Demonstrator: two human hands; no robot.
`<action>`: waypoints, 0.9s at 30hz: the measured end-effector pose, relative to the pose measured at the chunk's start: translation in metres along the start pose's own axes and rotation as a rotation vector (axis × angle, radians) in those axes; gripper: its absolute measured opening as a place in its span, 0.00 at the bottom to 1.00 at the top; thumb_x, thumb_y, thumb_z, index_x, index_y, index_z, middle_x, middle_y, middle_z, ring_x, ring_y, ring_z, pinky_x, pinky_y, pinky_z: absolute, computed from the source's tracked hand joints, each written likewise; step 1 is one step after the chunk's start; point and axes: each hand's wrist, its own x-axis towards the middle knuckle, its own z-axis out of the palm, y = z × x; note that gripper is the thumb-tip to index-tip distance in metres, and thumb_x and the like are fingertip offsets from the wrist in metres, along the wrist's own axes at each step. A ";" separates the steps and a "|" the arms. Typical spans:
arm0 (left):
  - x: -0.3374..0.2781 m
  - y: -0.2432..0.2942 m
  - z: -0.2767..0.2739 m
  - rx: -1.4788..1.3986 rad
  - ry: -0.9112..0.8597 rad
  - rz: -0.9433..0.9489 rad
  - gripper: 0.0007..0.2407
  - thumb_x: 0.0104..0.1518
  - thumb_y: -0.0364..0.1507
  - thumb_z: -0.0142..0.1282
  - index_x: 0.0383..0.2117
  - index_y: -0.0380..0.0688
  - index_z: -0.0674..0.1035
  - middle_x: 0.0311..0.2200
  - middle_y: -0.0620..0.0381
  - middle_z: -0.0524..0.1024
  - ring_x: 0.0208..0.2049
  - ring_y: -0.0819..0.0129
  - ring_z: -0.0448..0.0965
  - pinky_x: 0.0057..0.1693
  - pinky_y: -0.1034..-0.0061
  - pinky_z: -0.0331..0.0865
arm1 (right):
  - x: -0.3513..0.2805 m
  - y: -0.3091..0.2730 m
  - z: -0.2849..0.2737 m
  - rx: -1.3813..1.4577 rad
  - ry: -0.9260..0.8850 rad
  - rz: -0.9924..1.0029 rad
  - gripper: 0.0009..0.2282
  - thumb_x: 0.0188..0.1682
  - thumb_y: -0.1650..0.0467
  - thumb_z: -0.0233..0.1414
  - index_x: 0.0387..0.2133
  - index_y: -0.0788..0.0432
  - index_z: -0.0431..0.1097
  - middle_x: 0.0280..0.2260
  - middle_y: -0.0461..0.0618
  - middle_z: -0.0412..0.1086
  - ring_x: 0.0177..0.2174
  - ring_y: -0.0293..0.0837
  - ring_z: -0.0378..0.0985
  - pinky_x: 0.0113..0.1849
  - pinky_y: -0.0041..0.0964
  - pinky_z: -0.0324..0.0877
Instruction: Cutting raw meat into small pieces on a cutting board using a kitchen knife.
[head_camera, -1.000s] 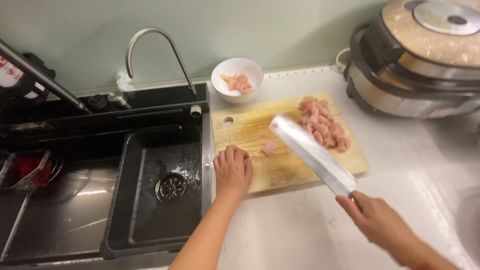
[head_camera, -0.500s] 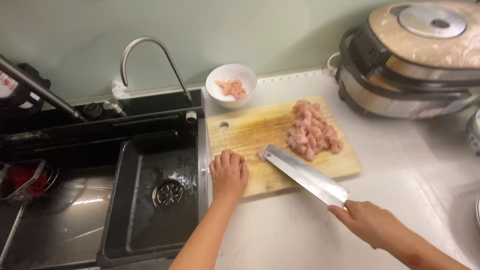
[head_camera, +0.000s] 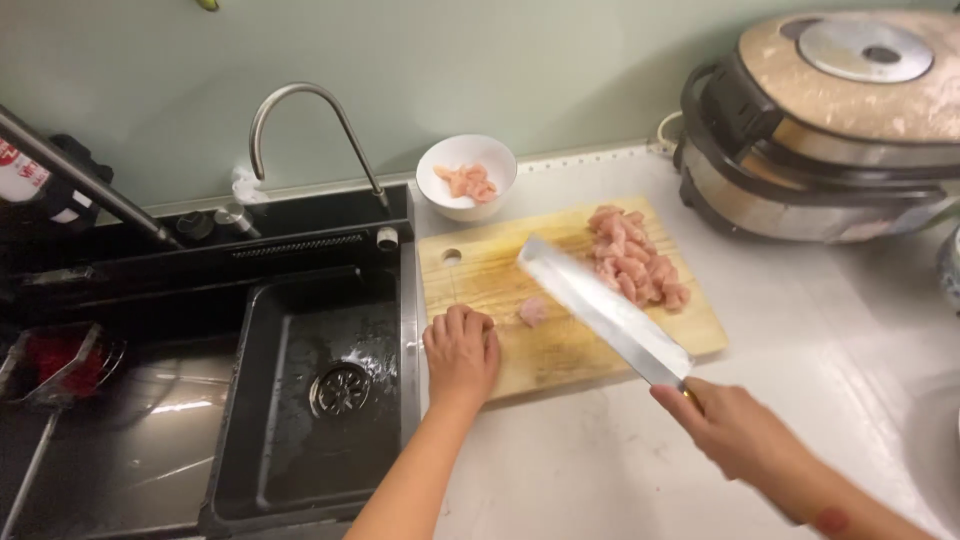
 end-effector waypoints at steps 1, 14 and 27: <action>0.004 0.002 0.002 -0.003 0.007 0.000 0.06 0.54 0.29 0.56 0.36 0.47 0.76 0.41 0.54 0.70 0.47 0.57 0.68 0.56 0.60 0.58 | 0.023 0.022 0.010 -0.003 0.007 -0.002 0.26 0.50 0.49 0.41 0.35 0.59 0.75 0.19 0.61 0.72 0.18 0.55 0.78 0.27 0.51 0.77; 0.000 0.001 0.000 0.012 0.007 0.015 0.06 0.55 0.29 0.57 0.35 0.47 0.76 0.40 0.55 0.69 0.45 0.57 0.68 0.55 0.59 0.59 | 0.036 0.052 0.028 -0.260 0.009 -0.035 0.28 0.52 0.47 0.39 0.32 0.56 0.76 0.20 0.53 0.77 0.19 0.48 0.80 0.30 0.45 0.76; 0.001 0.003 0.001 0.015 0.028 0.028 0.07 0.52 0.29 0.58 0.35 0.46 0.76 0.39 0.52 0.69 0.45 0.54 0.68 0.54 0.58 0.59 | 0.019 0.043 0.002 -0.225 -0.133 0.079 0.27 0.51 0.46 0.41 0.34 0.56 0.76 0.21 0.56 0.75 0.18 0.51 0.80 0.28 0.46 0.78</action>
